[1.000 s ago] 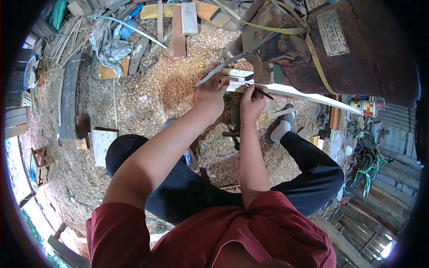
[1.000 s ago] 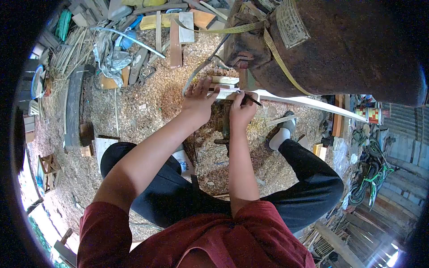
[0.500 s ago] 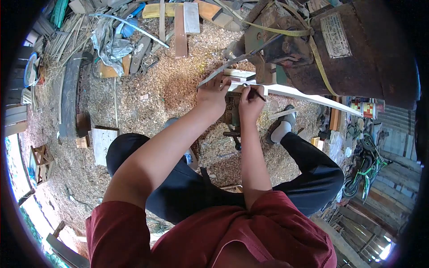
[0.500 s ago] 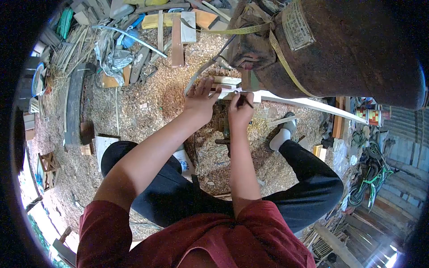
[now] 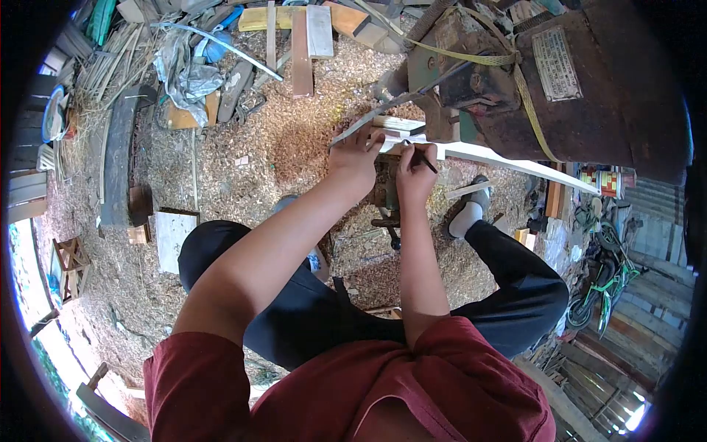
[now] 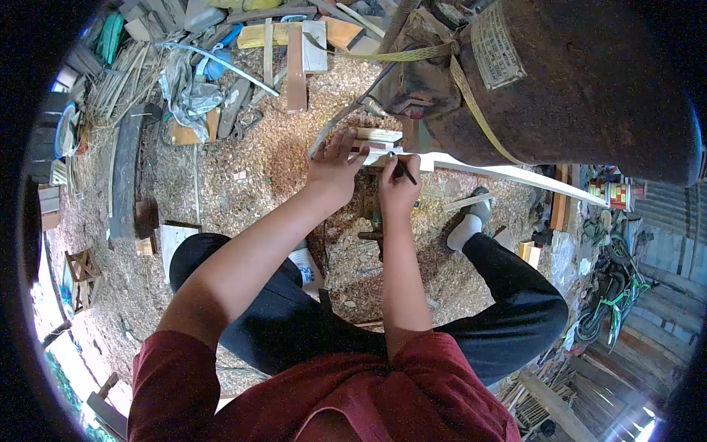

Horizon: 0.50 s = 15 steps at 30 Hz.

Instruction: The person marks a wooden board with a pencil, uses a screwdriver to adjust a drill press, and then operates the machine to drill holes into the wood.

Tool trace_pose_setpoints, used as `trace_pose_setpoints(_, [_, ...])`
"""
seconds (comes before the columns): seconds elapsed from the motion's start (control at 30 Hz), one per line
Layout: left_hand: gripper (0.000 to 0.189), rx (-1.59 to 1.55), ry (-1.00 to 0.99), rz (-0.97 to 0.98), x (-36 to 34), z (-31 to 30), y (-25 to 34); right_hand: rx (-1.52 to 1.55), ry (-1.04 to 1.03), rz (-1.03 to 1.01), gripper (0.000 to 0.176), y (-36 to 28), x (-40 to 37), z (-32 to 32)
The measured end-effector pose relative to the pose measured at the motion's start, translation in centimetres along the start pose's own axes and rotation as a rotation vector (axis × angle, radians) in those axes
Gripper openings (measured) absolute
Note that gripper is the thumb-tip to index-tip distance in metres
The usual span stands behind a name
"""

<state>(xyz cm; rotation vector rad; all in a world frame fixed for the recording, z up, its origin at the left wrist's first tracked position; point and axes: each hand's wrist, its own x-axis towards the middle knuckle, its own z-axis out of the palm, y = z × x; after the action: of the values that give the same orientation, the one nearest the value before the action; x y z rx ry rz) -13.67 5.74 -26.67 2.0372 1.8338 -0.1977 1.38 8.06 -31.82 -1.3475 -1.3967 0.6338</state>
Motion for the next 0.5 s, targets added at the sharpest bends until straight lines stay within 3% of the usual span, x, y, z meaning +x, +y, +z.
trace_pose_setpoints(0.1, [0.069,-0.013,0.022,0.003,0.1,0.4,-0.1,-0.179,-0.053,-0.055,0.015,-0.1,-0.2,-0.2])
trace_pose_setpoints(0.5, [0.067,-0.002,0.031,0.0,0.1,0.5,-0.1,-0.103,-0.092,-0.02,0.014,-1.1,-0.4,0.1])
